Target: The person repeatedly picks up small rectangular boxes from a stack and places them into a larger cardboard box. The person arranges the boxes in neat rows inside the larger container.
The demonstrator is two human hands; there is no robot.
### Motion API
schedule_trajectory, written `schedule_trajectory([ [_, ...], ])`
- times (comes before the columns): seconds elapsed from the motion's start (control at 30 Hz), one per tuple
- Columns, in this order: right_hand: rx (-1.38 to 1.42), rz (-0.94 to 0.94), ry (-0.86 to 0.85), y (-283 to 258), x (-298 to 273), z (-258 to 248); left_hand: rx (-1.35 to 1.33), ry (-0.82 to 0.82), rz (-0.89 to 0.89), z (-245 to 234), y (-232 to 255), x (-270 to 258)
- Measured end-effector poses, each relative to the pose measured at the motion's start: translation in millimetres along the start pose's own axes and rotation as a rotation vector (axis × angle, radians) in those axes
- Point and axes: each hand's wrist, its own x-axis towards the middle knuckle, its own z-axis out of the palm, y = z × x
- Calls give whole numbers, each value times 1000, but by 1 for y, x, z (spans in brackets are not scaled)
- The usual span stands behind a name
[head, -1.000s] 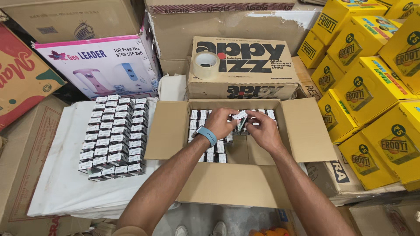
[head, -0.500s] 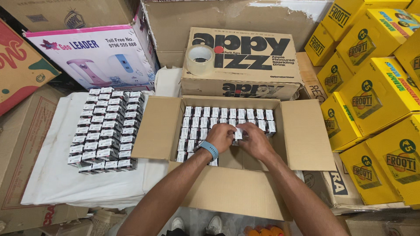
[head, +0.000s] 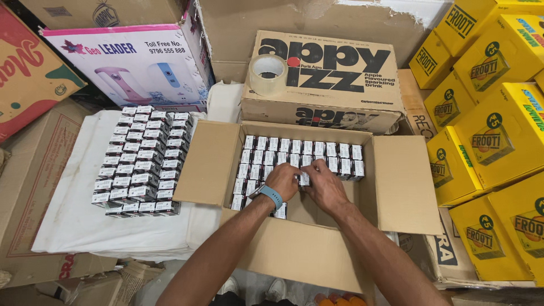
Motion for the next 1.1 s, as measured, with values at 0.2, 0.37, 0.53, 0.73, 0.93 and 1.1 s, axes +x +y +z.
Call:
schedule_trajectory([
  [0.2, -118, -4, -6, 5, 4, 8, -32, -16, -21, 0, -1, -4],
  [0.37, -157, 14, -10, 11, 5, 12, -45, -9, -11, -17, 13, -14],
  [0.53, -137, 31, -32, -9, -8, -8, -63, 69, -26, -29, 14, -21],
  [0.73, 243, 54, 78, -13, -5, -15, -239, 210, 127, -62, 13, -33],
  [0.93, 559, 16, 185, -56, -8, -43, -266, 254, 201, -104, 1, -46],
  [1.1, 686, -14, 227, -91, -3, -52, -334, 295, 192, -153, -9, -70],
])
